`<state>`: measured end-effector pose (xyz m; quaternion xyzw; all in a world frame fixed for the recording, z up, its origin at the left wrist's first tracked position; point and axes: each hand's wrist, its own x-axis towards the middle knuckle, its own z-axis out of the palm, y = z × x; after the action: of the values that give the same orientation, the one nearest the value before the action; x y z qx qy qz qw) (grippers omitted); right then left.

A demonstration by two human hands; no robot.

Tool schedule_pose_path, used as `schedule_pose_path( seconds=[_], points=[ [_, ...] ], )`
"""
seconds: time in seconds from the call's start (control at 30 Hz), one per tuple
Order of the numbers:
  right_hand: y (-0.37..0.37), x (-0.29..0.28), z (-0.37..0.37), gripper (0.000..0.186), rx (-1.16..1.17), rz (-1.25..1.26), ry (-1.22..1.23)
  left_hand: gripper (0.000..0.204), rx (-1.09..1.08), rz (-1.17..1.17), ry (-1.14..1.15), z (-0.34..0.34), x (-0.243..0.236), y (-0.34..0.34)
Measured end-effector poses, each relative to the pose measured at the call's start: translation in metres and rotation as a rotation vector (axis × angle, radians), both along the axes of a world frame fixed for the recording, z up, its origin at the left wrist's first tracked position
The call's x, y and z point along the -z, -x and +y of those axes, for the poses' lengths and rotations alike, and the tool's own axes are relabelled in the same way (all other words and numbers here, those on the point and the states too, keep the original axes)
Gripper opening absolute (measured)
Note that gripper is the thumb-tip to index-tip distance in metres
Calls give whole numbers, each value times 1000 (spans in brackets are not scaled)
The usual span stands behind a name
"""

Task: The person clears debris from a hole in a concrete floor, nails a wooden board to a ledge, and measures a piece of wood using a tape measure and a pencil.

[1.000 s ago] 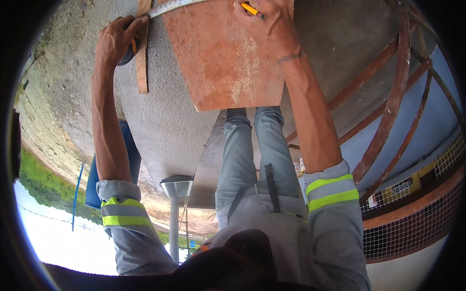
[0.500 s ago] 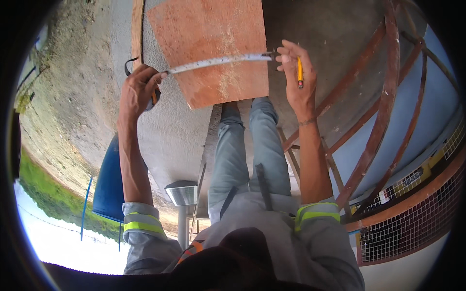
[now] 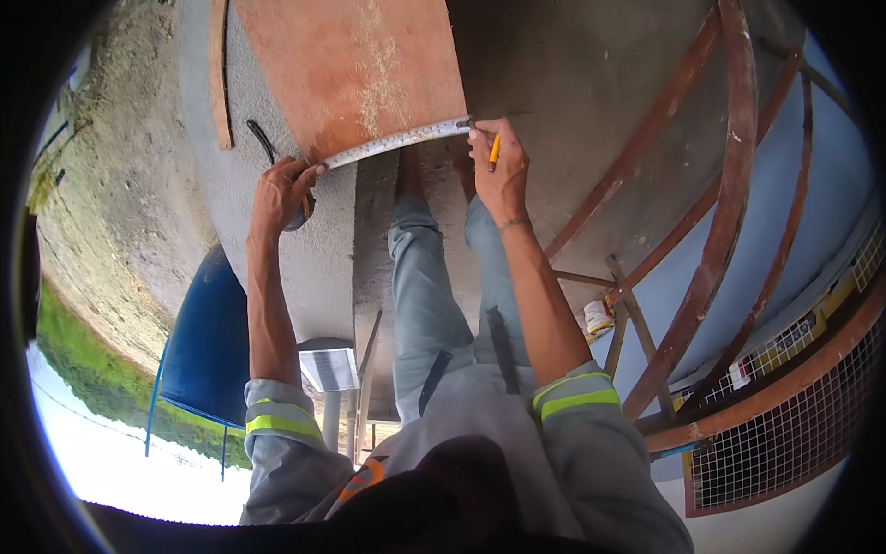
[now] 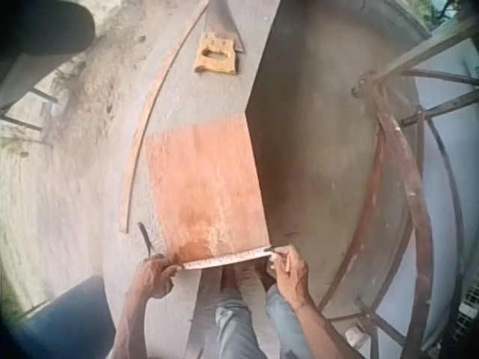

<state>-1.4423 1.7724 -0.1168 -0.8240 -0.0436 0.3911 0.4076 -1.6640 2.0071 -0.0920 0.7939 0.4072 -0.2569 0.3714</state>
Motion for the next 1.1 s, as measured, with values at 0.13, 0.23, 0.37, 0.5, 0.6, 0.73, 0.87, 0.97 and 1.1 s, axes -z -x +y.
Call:
schedule_pose_path(
  seconds=[0.13,0.23,0.37,0.5,0.6,0.73,0.87,0.97,1.1],
  points=[
    [-5,18,-6,16,-95,-55,-53,40,-20,52,36,7,8,-4],
    [-6,8,-6,21,-169,-205,-37,41,-10,8,1,6,10,-3],
    [-10,-6,1,23,-230,-465,-189,42,44,-48,-91,2,15,6],
    [4,-11,4,23,-377,-362,-374,39,34,-93,-185,-11,19,11],
    [9,1,7,16,-383,-298,-373,35,35,-168,-265,-18,21,14],
    [0,22,3,13,-429,-341,-385,29,53,-258,-360,-23,24,23],
    [-6,26,-4,12,-451,-280,-319,27,84,-293,-378,-23,24,25],
    [-11,21,-1,11,-486,-396,-327,27,88,-259,-372,-22,23,20],
    [-6,14,3,10,-540,-455,-382,28,60,-189,-332,-20,24,22]
  ],
)
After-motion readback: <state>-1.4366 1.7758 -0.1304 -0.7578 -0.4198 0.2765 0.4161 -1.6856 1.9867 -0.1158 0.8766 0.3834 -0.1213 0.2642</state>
